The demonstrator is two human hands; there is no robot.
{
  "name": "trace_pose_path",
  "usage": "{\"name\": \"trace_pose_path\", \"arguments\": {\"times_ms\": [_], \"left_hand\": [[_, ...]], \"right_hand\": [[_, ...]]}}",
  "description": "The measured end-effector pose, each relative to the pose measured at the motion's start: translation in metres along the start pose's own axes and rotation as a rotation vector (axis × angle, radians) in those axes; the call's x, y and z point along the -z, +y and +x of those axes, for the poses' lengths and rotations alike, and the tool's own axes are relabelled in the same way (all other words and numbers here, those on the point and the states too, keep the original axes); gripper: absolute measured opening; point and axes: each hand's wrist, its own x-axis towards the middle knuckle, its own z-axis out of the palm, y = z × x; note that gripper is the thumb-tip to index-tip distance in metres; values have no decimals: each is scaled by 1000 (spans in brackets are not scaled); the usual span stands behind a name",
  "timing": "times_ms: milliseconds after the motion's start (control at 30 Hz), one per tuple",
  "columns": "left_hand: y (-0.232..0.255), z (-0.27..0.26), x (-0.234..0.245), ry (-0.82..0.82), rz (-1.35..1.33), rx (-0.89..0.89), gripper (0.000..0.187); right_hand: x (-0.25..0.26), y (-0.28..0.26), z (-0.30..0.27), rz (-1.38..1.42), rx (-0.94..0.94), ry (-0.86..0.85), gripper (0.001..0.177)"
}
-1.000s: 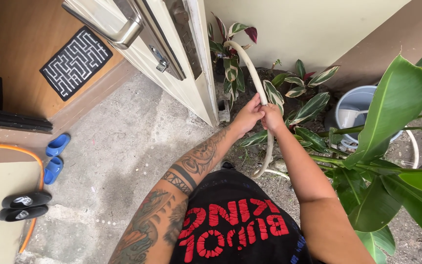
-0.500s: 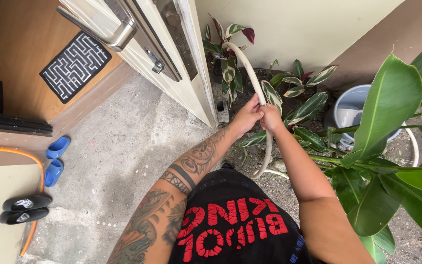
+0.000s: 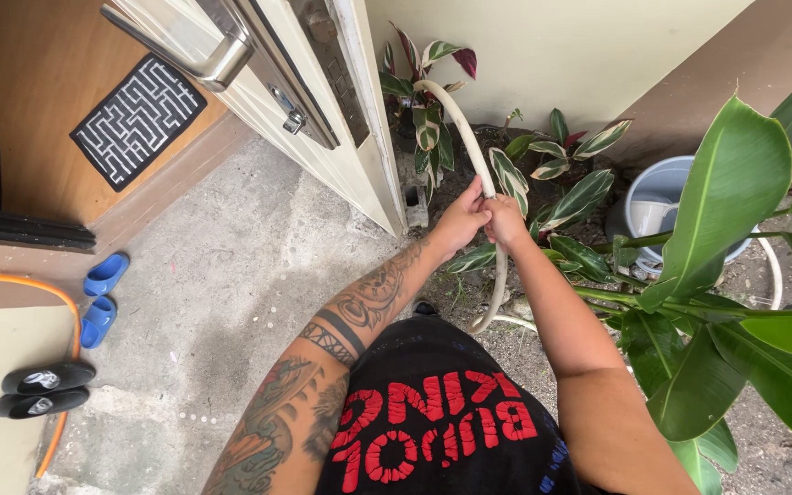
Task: Water several small potted plants using a hose near an outdoor faucet.
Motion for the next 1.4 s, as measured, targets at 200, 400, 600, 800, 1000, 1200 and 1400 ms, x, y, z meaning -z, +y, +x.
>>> {"name": "trace_pose_path", "arguments": {"times_ms": [200, 400, 600, 800, 1000, 1200, 1400], "left_hand": [[11, -3, -4, 12, 37, 39, 82], [8, -3, -6, 8, 36, 22, 82], [1, -1, -2, 4, 24, 5, 82], [2, 0, -3, 8, 47, 21, 82], [4, -1, -8, 2, 72, 33, 82], [1, 0, -10, -37, 22, 4, 84], [4, -2, -12, -20, 56, 10, 84]], "right_hand": [[0, -5, -1, 12, -7, 3, 17], [1, -7, -4, 21, 2, -2, 15], [-2, -8, -6, 22, -4, -13, 16], [5, -1, 2, 18, 13, -9, 15], [6, -3, -3, 12, 14, -5, 16], [7, -9, -10, 47, 1, -20, 16], [7, -7, -9, 71, 10, -27, 14]]}}
